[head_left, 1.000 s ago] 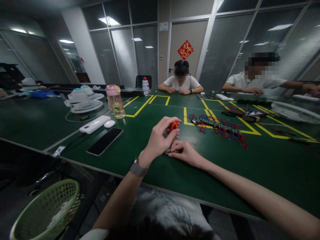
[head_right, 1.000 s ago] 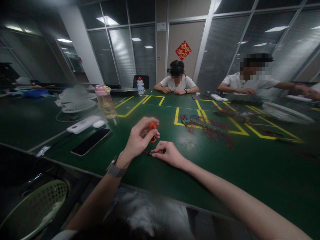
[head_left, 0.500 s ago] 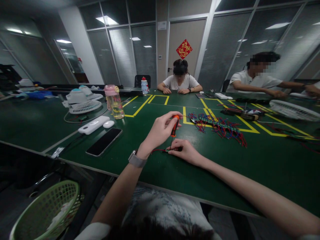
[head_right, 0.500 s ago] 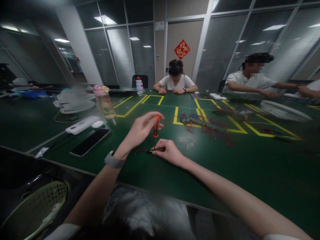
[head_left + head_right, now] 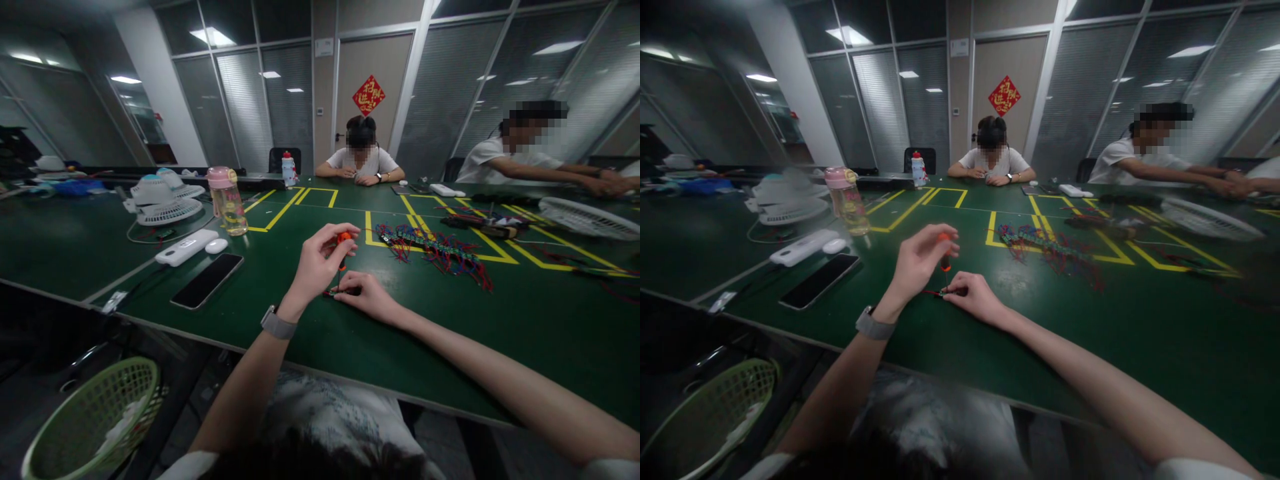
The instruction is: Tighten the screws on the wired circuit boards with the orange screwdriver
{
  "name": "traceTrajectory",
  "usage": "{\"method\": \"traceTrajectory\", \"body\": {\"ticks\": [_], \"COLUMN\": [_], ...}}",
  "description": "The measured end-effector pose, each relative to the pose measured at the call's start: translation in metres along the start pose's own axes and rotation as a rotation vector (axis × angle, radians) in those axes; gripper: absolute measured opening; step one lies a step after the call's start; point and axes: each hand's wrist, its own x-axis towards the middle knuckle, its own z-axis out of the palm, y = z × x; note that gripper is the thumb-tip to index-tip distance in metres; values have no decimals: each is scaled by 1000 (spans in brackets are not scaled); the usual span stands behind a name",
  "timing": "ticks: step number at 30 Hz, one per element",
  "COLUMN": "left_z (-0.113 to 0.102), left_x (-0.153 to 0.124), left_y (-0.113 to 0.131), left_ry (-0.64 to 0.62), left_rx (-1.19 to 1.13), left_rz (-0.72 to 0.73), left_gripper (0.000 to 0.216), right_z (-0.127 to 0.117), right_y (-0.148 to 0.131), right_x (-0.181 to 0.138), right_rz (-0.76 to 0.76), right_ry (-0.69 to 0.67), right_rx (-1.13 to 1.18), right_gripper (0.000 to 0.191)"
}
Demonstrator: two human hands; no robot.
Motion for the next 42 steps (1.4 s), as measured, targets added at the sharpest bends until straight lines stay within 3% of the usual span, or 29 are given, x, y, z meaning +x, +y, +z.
{"method": "traceTrajectory", "body": {"ticks": [3,5,9,15,21,28,34,39,42], "left_z": [-1,0,2,0,-1,-3,0,4,2], "left_x": [2,2,2,1,1,-1,1,0,1], "left_y": [-2,-1,0,-4,-2,-5,-4,-6,-5], "left_ry": [77,62,-62,15,-45,85,-60,105,64], "left_rx": [147,193,13,31,-121,26,-165,68,38], "left_rz": [53,78,9,-2,-25,-44,-60,-5,-4], "left_gripper": [11,11,24,20,23,16,23,18,21], "right_z": [0,1,1,0,-1,-5,-2,0,1], "right_y": [1,1,1,1,1,4,1,0,1], "right_x": [0,0,-1,-2,-2,0,0,0,0], "right_rz": [4,9,20,63,81,7,25,33,27], "right_ry": [7,7,5,39,36,-43,1,18,26], "right_rx": [-5,-11,-15,-27,-3,20,5,-12,-20], "right_gripper": [10,10,10,11,12,13,9,6,6]}}
